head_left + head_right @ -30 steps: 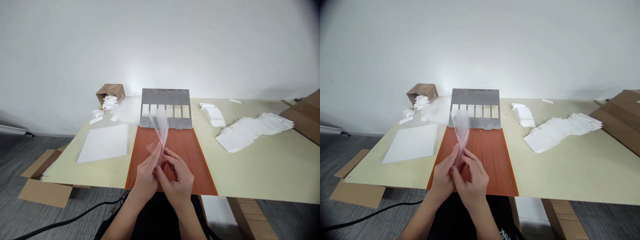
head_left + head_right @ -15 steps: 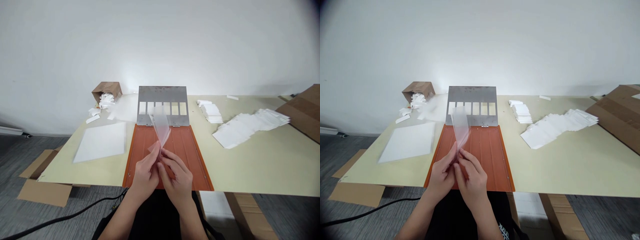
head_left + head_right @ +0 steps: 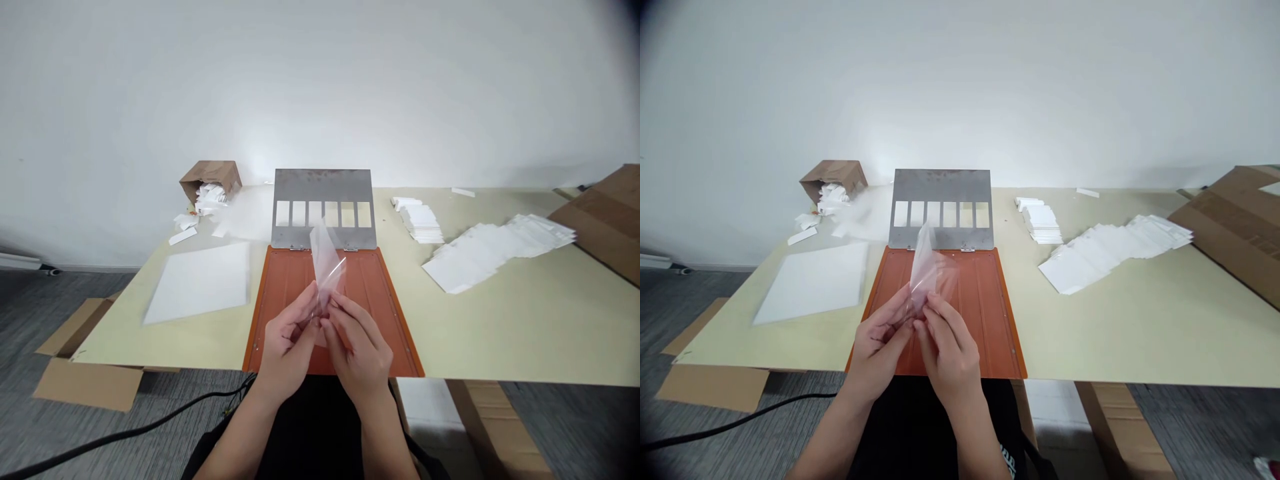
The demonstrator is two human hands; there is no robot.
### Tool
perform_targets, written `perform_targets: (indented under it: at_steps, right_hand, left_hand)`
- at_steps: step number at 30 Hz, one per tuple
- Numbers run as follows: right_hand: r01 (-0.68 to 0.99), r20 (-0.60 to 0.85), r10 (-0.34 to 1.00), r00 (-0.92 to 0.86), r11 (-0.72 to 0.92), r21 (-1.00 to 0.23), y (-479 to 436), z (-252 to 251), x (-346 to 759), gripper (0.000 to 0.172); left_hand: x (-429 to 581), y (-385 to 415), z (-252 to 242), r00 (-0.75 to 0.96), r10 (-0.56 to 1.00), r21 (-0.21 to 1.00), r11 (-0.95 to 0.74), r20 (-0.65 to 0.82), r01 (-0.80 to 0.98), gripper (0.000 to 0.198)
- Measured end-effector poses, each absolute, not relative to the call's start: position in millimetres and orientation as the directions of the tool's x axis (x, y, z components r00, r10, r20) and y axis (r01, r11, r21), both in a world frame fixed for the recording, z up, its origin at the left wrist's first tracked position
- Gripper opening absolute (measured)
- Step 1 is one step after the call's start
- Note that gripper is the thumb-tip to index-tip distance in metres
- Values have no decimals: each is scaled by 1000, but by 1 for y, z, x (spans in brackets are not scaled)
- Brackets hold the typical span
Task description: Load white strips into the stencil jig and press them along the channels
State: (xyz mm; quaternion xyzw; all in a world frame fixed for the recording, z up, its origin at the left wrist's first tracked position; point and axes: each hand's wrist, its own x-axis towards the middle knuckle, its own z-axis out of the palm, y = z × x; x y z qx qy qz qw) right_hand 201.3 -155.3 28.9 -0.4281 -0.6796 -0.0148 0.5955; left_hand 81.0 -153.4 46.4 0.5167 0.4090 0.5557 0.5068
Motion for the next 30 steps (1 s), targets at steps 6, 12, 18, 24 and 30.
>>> perform_targets:
  at_steps: [6,12,18,24,30]
  right_hand:
    - [610,815,577,50,629,-482,-157,29,203,44]
    - [635,842,538,36,639,-435,-154,27,202,41]
    - [623,825,562,51,628,-466,-157,27,201,40]
    - [554,778,625,70,624,-551,-162,37,202,32]
    - [499,758,645,100,626,-599,-169,45,203,28]
  left_hand:
    - [80,-155,49,45,988,976,-136,146,-170,46]
    - [81,-157,49,21,989,981,-142,146,-131,43]
    - [82,-158,44,-84,946,946,-301,312,122,29]
    - [79,-154,41,1,729,656,-618,685,433,16]
    - [77,-149,39,73,511,408,-757,856,510,16]
